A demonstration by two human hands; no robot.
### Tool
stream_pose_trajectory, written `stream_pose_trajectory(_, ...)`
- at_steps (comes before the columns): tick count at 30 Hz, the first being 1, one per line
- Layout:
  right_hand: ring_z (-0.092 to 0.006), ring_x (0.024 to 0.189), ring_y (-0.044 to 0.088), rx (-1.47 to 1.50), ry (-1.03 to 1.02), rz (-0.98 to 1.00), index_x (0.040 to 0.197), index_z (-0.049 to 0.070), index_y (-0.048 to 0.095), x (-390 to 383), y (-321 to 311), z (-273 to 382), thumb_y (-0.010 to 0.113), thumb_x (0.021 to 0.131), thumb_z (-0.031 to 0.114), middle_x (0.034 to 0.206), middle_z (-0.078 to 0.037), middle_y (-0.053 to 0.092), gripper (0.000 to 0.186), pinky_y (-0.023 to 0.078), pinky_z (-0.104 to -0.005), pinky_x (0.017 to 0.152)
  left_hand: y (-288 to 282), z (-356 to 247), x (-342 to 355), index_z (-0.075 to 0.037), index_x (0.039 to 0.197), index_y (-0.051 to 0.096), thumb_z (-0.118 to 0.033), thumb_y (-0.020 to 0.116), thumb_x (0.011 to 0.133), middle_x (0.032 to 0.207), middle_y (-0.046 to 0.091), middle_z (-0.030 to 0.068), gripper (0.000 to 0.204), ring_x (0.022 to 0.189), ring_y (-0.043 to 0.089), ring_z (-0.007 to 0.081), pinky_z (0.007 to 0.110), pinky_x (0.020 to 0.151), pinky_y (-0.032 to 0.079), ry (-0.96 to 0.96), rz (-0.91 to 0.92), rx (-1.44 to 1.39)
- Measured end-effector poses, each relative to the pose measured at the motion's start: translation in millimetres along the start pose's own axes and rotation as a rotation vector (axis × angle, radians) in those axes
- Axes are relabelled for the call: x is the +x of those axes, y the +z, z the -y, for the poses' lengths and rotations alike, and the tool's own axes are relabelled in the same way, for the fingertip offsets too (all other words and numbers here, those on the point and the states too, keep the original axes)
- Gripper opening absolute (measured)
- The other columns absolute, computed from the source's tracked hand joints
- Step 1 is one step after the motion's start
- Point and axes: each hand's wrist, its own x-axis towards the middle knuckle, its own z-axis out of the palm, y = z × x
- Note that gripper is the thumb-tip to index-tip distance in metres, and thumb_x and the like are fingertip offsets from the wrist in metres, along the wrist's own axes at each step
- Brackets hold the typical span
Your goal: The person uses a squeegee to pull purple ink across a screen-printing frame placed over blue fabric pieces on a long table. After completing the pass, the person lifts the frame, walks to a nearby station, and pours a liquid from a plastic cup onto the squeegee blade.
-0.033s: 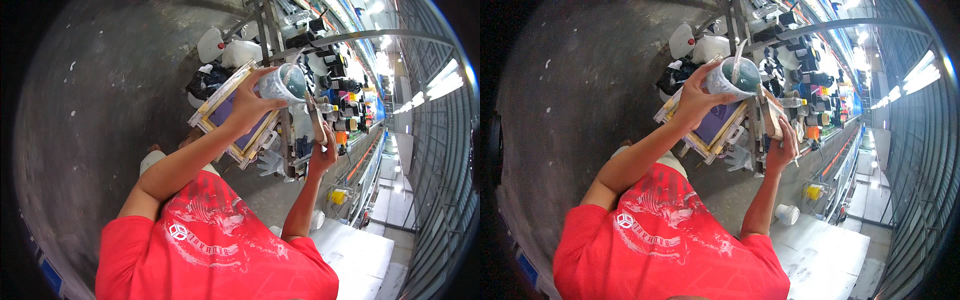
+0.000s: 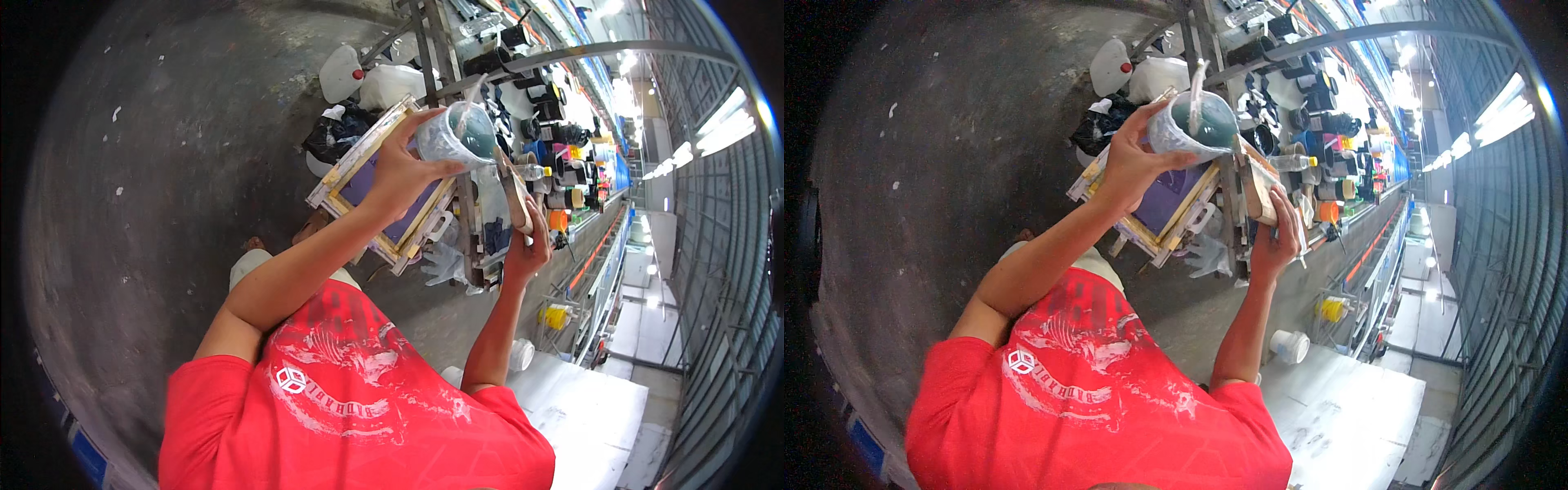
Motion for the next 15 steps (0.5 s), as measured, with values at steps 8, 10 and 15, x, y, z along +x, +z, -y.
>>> stream_pose_trajectory(8, -0.0181, 0.104, 0.067, 0.076, 0.262, 0.052, 0.118, 0.002, 0.072, -25, 0, -11, 0.071, 0.088, -0.005, 0.115, -0.01, 0.073, 0.031, 0.052, -0.0321, 0.091, -22, -12, 9, -0.005, 0.145, 0.045, 0.004, 0.089, 0.069, 0.131, 0.059, 0.0099, 0.089, 0.117, 0.063, 0.021, 0.035, 0.102, 0.055, 0.126, 0.041, 0.009)
stream_pose_trajectory(10, -0.0132, 0.097, 0.065, 0.113, 0.415, -0.051, 0.114, 0.001, 0.07, -49, 1, -31, 0.074, 0.09, 0.002, 0.108, -0.006, 0.072, 0.024, 0.052, -0.03, 0.086, -33, -26, 9, -0.004, 0.148, 0.037, 0.005, 0.089, 0.068, 0.137, 0.054, 0.0117, 0.096, 0.125, 0.058, 0.0238, 0.038, 0.108, 0.051, 0.111, 0.106, 0.01)
stream_pose_trajectory(15, -0.0182, 0.105, 0.065, 0.719, 0.957, -0.306, 0.123, 0.002, 0.062, -122, 26, -98, 0.077, 0.091, 0.01, 0.114, -0.007, 0.069, 0.036, 0.054, -0.0354, 0.09, -79, -36, -4, -0.004, 0.148, 0.032, -0.004, 0.093, 0.065, 0.142, 0.049, 0.0104, 0.103, 0.134, 0.049, 0.024, 0.041, 0.114, 0.044, 0.028, 0.154, 0.136)
